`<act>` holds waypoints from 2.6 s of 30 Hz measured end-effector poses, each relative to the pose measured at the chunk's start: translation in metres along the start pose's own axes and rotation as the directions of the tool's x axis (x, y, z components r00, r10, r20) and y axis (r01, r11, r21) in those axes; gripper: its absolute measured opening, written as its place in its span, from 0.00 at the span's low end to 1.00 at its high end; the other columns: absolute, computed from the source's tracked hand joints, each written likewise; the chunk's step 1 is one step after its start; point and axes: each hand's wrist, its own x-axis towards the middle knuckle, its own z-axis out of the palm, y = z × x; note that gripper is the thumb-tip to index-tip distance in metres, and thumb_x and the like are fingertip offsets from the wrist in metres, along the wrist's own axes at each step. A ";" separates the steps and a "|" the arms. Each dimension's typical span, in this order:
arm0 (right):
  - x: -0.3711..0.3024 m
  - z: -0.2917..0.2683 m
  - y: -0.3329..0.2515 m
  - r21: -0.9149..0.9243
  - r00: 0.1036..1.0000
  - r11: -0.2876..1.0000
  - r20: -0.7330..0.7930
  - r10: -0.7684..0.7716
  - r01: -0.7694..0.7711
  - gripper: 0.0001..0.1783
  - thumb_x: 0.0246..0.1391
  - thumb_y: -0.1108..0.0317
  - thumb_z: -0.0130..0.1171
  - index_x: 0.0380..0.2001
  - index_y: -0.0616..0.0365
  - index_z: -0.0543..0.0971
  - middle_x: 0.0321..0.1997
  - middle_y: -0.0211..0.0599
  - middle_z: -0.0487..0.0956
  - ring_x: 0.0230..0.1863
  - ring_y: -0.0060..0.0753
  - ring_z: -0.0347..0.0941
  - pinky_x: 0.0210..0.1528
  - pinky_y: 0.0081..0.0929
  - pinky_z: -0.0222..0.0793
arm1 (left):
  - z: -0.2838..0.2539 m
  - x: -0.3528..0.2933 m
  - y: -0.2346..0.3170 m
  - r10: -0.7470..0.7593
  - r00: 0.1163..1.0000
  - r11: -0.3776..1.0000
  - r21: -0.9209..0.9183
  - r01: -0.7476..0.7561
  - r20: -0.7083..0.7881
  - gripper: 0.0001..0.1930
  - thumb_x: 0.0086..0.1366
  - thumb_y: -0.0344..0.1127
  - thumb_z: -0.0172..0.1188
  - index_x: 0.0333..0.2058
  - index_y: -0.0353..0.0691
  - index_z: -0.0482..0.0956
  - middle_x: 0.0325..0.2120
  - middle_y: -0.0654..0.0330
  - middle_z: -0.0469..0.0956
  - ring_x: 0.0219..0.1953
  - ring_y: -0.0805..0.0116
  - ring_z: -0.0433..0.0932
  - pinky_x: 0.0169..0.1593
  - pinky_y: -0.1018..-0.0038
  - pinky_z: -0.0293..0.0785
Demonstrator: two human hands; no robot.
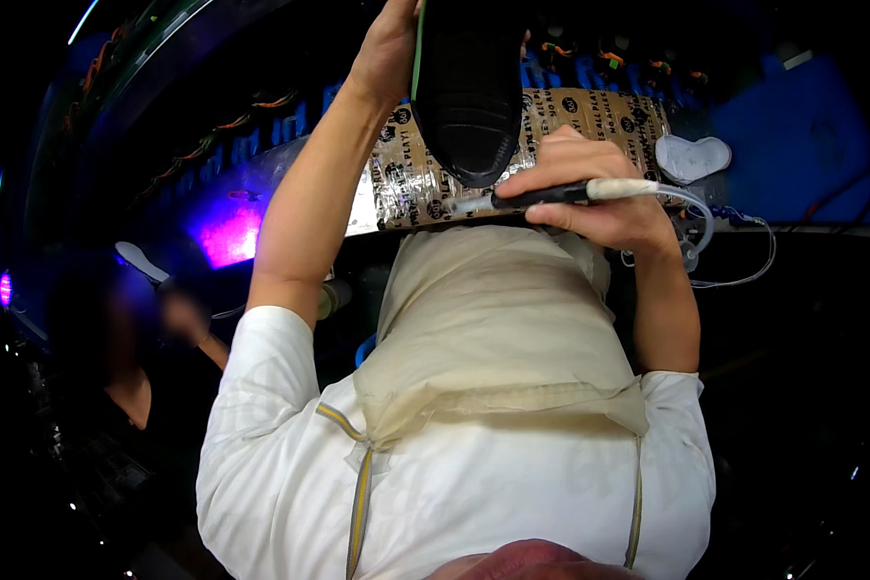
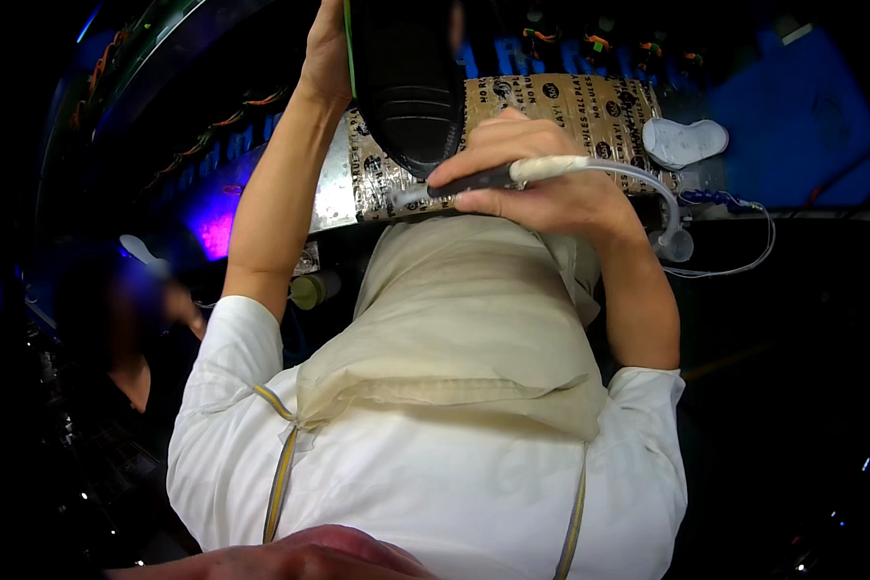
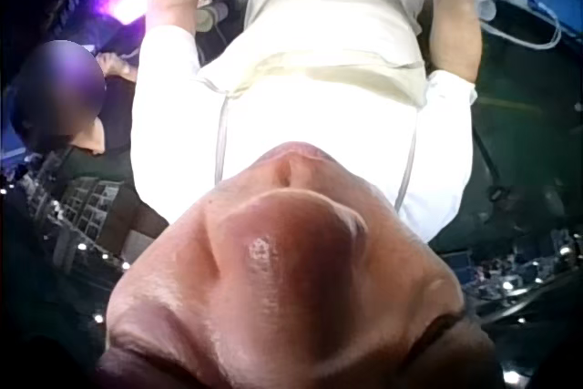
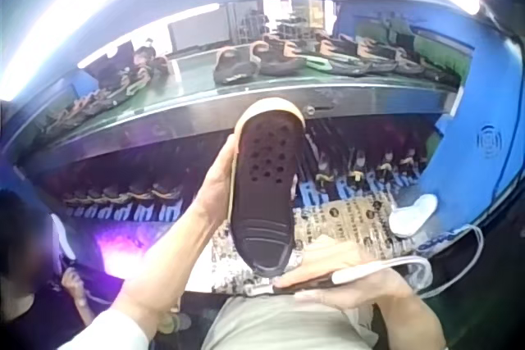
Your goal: The person applies glue to the edges of shoe soles using a handheld dispensing tool and places them onto a conveyor belt.
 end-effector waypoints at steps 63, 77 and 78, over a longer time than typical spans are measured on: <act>-0.086 0.022 0.086 0.174 0.697 0.863 -0.526 0.488 -0.473 0.18 0.59 0.74 0.63 0.52 0.69 0.83 0.37 0.40 0.81 0.36 0.31 0.76 0.41 0.26 0.72 | -0.251 0.162 0.303 0.740 0.516 -0.082 0.704 0.705 -0.431 0.28 0.71 0.48 0.49 0.58 0.31 0.78 0.57 0.38 0.79 0.56 0.39 0.81 0.56 0.43 0.76; -0.126 0.088 0.170 0.013 0.596 0.842 -0.701 0.392 -0.539 0.20 0.54 0.77 0.66 0.52 0.64 0.84 0.37 0.46 0.81 0.35 0.47 0.76 0.39 0.37 0.73 | -0.369 0.175 0.367 0.710 0.580 -0.184 0.690 0.700 -0.398 0.34 0.63 0.52 0.67 0.59 0.35 0.71 0.49 0.38 0.82 0.43 0.47 0.87 0.46 0.60 0.82; -0.125 0.088 0.170 0.020 0.586 0.836 -0.704 0.400 -0.548 0.20 0.54 0.76 0.66 0.52 0.64 0.84 0.37 0.45 0.81 0.35 0.46 0.77 0.39 0.36 0.74 | -0.369 0.171 0.369 0.718 0.537 -0.049 0.737 0.674 -0.443 0.30 0.64 0.48 0.69 0.56 0.34 0.73 0.44 0.41 0.83 0.36 0.53 0.89 0.36 0.64 0.84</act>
